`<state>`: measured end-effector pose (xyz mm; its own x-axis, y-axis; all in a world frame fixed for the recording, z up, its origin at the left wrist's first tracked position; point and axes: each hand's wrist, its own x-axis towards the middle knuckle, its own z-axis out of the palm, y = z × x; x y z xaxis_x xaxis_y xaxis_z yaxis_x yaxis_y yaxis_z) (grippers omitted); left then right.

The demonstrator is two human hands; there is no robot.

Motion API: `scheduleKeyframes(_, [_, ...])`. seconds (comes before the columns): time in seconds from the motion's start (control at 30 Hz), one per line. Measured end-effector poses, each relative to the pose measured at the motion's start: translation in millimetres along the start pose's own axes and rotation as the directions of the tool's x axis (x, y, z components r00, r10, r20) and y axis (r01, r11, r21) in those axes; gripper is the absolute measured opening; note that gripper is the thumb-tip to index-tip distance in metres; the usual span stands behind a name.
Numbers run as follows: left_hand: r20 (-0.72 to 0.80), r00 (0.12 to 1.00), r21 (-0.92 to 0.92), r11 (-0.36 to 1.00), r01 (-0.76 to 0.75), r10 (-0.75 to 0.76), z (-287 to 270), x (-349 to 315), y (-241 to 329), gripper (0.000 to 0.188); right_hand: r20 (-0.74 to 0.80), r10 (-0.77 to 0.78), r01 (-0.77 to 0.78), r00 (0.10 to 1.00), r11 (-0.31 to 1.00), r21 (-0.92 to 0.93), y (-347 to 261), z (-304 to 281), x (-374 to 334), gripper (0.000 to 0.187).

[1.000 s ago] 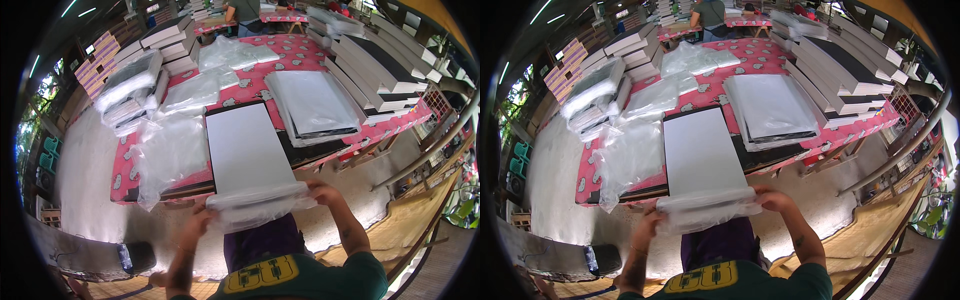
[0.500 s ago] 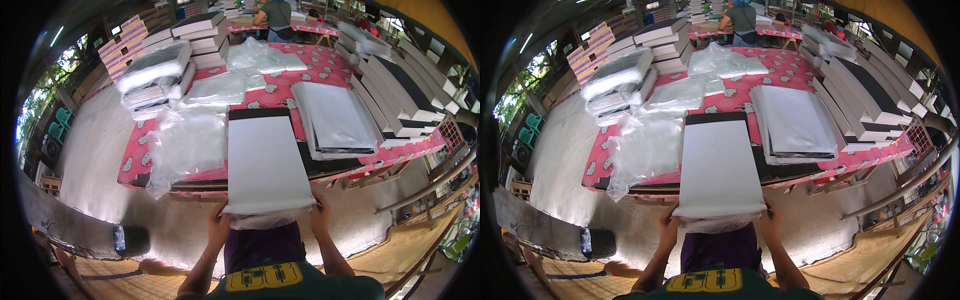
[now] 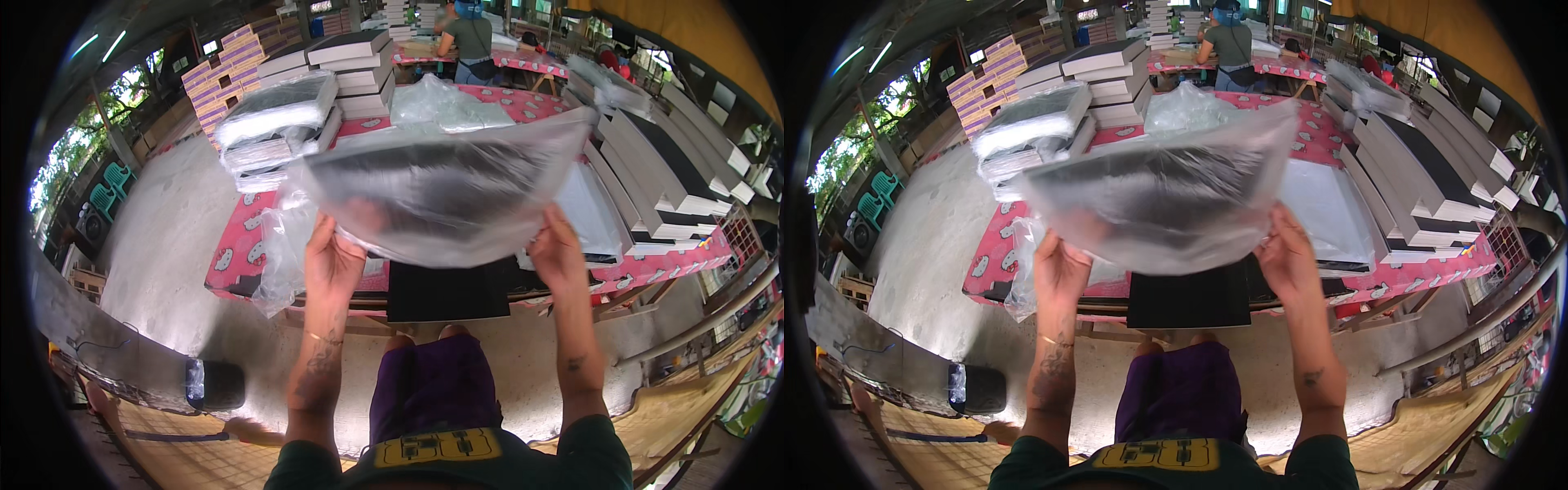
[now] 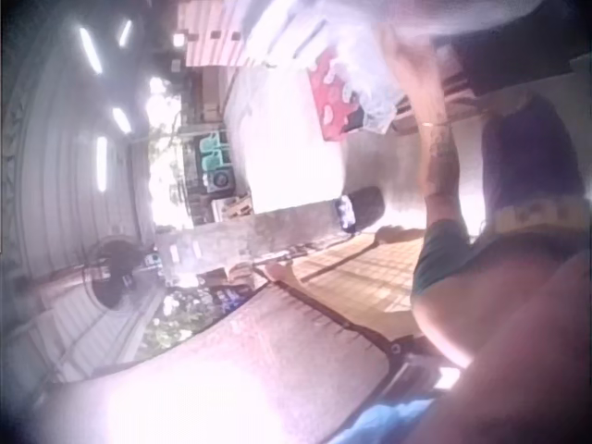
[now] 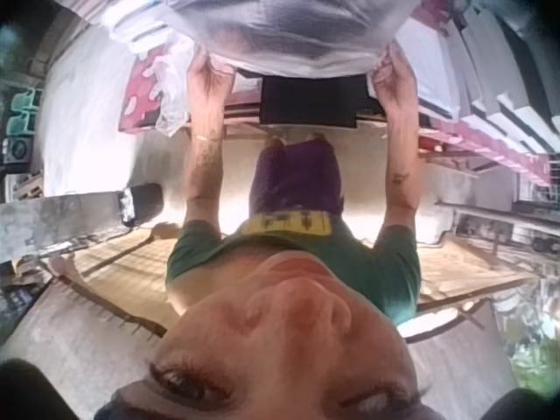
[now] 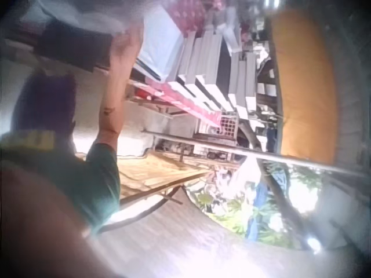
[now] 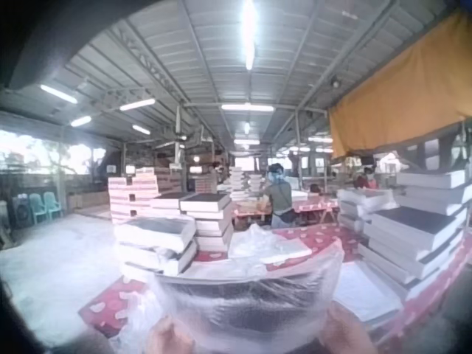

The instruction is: The person places black rectangular objects into plastic bags and stacks the bagged items on a table.

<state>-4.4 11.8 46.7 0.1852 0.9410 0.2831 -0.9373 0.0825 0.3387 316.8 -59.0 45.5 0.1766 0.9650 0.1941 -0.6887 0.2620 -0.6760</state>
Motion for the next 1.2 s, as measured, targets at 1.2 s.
scheduleKeyframes(1.2, [-0.082,0.992,0.769,0.627,0.125,-0.098,-49.5,-13.1,-175.7,0.022,-0.623,-0.333,0.564,0.708,0.798,0.214,14.4,-100.9,-12.3,0.048])
